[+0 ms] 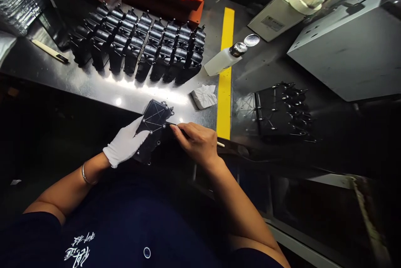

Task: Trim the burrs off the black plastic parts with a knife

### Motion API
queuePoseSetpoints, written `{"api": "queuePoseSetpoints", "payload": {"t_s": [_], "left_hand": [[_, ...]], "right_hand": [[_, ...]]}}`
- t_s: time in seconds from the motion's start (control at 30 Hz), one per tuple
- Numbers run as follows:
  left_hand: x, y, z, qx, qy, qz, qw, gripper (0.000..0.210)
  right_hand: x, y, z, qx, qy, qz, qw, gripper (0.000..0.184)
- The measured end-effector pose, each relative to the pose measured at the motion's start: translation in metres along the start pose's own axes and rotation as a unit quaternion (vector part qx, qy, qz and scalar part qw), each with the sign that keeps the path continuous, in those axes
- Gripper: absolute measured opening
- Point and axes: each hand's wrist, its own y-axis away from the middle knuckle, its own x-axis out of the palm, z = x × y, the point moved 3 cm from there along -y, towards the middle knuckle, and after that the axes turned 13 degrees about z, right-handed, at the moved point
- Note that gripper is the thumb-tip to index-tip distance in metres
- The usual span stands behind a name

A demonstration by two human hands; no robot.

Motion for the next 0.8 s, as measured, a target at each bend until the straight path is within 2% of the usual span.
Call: {"api": "queuePoseSetpoints", "payload": {"t_s": [0.27,0.5,0.8], "left_hand": [[0.000,-0.001,0.001,0.001,0.003,0.001,1.000,0.048],[0.001,-0.001,0.001,-0.003,0.011,-0.003,1.000,0.046],[0.002,0.001,0.000,-0.014,0.001,0.000,1.000,0.049]], "right_hand": [[0.003,0.003,-0.002,0.019,-0.042,0.012,0.999,0.032],[0.002,0.006,0.000,0.016,-0.062,-0.006,0.998,0.029],[0.006,0.019,0.009,0.082,-0.149,-0.013,0.985,0.026]]}}
